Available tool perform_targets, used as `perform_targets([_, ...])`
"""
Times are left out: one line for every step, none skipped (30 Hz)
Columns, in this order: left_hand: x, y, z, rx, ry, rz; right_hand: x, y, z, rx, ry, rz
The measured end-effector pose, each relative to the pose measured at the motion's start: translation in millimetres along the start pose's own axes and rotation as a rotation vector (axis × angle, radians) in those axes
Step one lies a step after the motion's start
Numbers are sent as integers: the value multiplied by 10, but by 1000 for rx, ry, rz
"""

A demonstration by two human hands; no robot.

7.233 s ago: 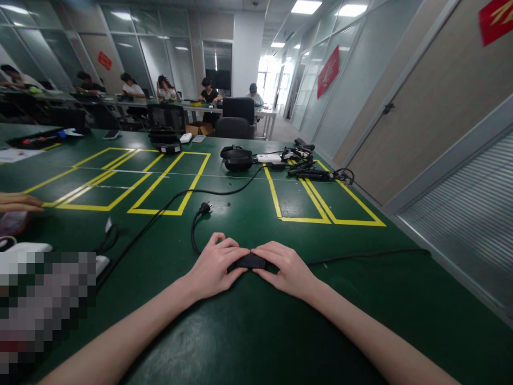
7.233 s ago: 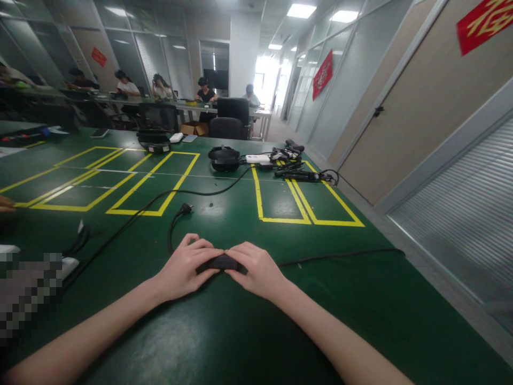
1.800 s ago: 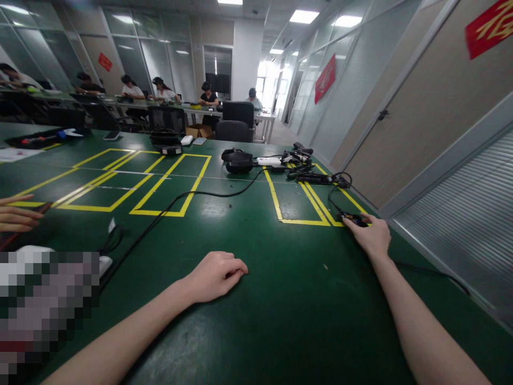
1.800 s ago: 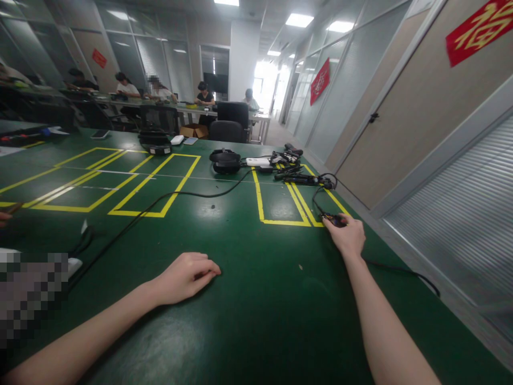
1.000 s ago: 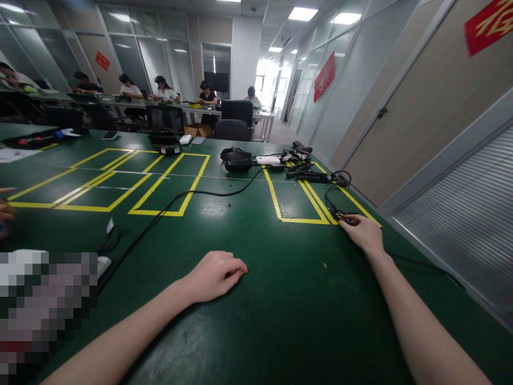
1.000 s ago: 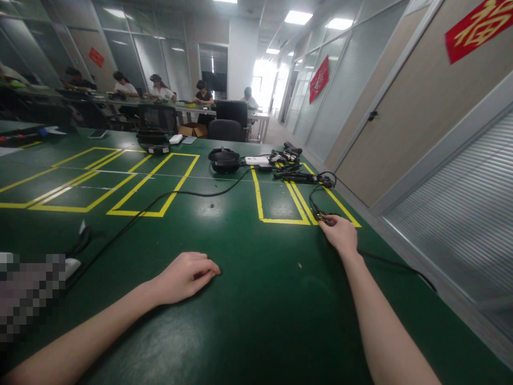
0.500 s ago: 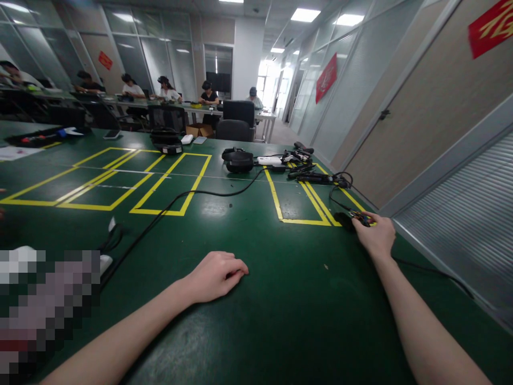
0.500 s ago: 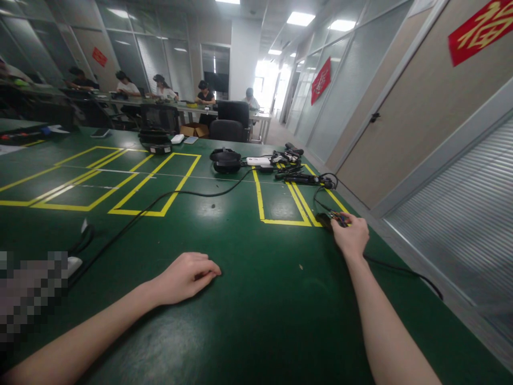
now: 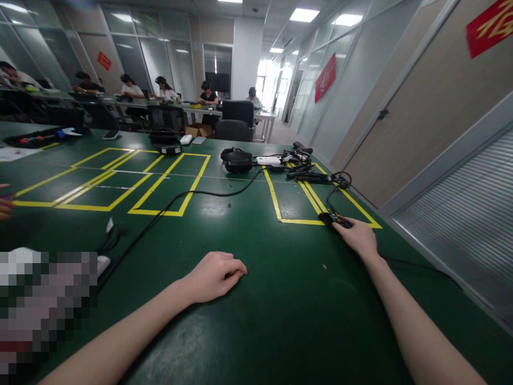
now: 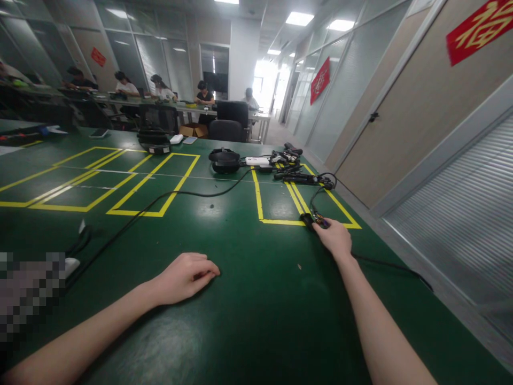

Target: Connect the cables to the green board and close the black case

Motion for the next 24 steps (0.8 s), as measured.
perform_targets([3,-2,6,2,-2,-1,93,-42,55,30,4,-3])
perform_targets([8,-4,10,2,-4,-4,205,-95,116,62,13,-16])
perform_targets([13,-5,10,-2,-7,-10,335,-161,177,94,28,-41])
perform_targets([17,-4,5,-9,-10,-18,481,-241,234,126,49,-77])
perform_targets([20,-2,-3,-19,-13,-26,638,-335,283,156,72,-118])
perform_targets([19,1,-17,-33,-16,-33,812,-446,326,196,108,-176])
perform_targets([16,5,-37,-53,-16,-37,1009,-579,369,262,179,-263])
perform_targets([8,9,-60,-76,-15,-38,1197,-725,392,325,251,-340])
perform_targets([0,11,-90,-107,-11,-35,1369,-877,404,390,315,-403])
perform_targets([-7,11,-124,-142,-6,-33,1527,-1032,406,454,369,-459])
perform_targets([-11,8,-160,-181,-1,-31,1673,-1187,399,518,415,-517])
perform_targets([-12,2,-193,-217,2,-27,1803,-1338,385,577,452,-576])
perform_targets([-13,-5,-215,-239,2,-16,1911,-1477,369,631,481,-628])
perform_targets([-18,-11,-221,-241,-3,5,2002,-1601,348,677,513,-681])
perform_targets([-22,-16,-210,-221,-13,29,2075,-1709,328,718,541,-731])
perform_targets([-28,-19,-185,-185,-25,56,2129,-1799,310,754,563,-776])
perform_targets([-33,-22,-147,-134,-38,79,2167,-1868,294,780,582,-812])
perform_targets([-22,-24,-119,-97,-47,76,2190,-1915,281,796,595,-840])
perform_targets([-13,-25,-96,-69,-41,70,2203,-1944,269,803,606,-859])
perform_targets([-3,-24,-79,-48,-27,57,2210,-1957,257,800,618,-869])
perform_targets([3,-21,-71,-37,-8,43,2212,-1960,244,792,634,-875])
perform_targets([6,-16,-68,-29,14,32,2212,-1956,232,780,655,-875])
perform_targets([5,-10,-69,-23,33,23,2210,-1946,220,764,678,-869])
perform_targets([3,-4,-71,-19,49,17,2207,-1936,212,747,699,-861])
Point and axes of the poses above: each hand's wrist, its own y-axis towards the middle knuckle, its own z-axis out of the palm, x = y × z, the point moved 7 cm from there along y, towards the middle knuckle, and after that the axes turned 7 degrees about y, right-handed, at the moved point
